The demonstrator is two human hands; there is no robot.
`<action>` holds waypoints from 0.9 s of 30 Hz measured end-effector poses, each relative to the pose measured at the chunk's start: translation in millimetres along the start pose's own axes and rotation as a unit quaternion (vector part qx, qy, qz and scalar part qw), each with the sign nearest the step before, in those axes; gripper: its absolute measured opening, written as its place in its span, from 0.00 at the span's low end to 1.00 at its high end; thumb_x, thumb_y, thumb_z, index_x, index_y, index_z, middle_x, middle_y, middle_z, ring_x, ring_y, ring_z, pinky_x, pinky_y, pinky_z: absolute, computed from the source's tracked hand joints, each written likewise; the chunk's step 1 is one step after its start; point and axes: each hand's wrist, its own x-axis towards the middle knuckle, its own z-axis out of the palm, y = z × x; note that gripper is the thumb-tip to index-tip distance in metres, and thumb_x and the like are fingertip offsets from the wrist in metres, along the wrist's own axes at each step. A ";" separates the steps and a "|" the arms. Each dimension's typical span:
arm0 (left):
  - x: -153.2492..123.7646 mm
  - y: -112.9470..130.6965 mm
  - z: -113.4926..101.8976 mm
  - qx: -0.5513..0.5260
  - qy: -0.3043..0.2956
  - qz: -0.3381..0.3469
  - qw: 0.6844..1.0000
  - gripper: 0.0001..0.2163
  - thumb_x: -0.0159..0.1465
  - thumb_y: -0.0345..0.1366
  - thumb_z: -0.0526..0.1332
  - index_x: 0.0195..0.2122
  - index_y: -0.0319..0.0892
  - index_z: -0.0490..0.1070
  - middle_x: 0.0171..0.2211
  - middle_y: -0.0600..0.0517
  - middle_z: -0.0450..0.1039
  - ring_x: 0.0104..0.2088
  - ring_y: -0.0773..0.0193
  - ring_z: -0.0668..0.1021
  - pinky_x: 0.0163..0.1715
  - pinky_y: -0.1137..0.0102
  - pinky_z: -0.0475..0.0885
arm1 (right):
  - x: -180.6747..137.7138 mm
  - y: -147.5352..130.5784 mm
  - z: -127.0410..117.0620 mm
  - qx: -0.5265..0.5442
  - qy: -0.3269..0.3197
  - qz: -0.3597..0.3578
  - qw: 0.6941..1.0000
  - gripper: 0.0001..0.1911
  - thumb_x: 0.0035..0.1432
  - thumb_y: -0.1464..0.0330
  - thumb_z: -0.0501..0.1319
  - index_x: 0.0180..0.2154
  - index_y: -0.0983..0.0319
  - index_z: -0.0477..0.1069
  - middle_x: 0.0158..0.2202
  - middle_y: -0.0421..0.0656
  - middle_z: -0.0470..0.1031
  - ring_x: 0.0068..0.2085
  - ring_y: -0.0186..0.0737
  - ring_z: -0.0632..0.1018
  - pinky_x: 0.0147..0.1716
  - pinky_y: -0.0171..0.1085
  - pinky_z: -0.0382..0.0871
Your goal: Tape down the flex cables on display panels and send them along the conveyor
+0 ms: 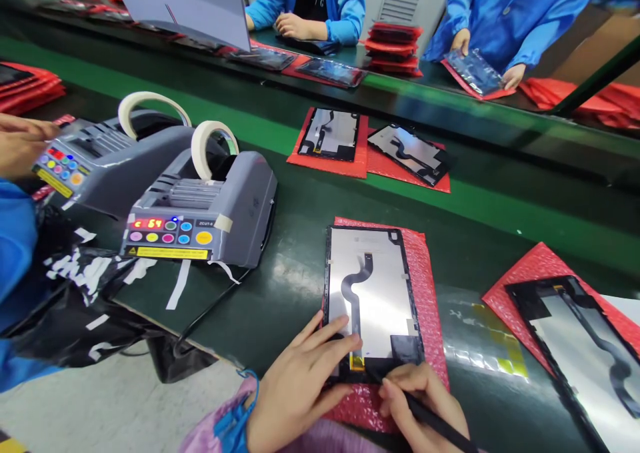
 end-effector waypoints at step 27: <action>1.4 -3.5 1.1 0.074 -0.036 0.053 0.995 0.12 0.70 0.30 0.64 0.54 0.44 0.74 0.60 0.51 0.76 0.69 0.50 0.65 0.70 0.48 0.54 | -0.9 5.5 -21.9 -0.124 0.042 -0.111 0.985 0.02 0.68 0.67 0.61 0.41 0.54 0.73 0.32 0.40 0.83 0.26 0.38 0.83 0.27 0.33 0.79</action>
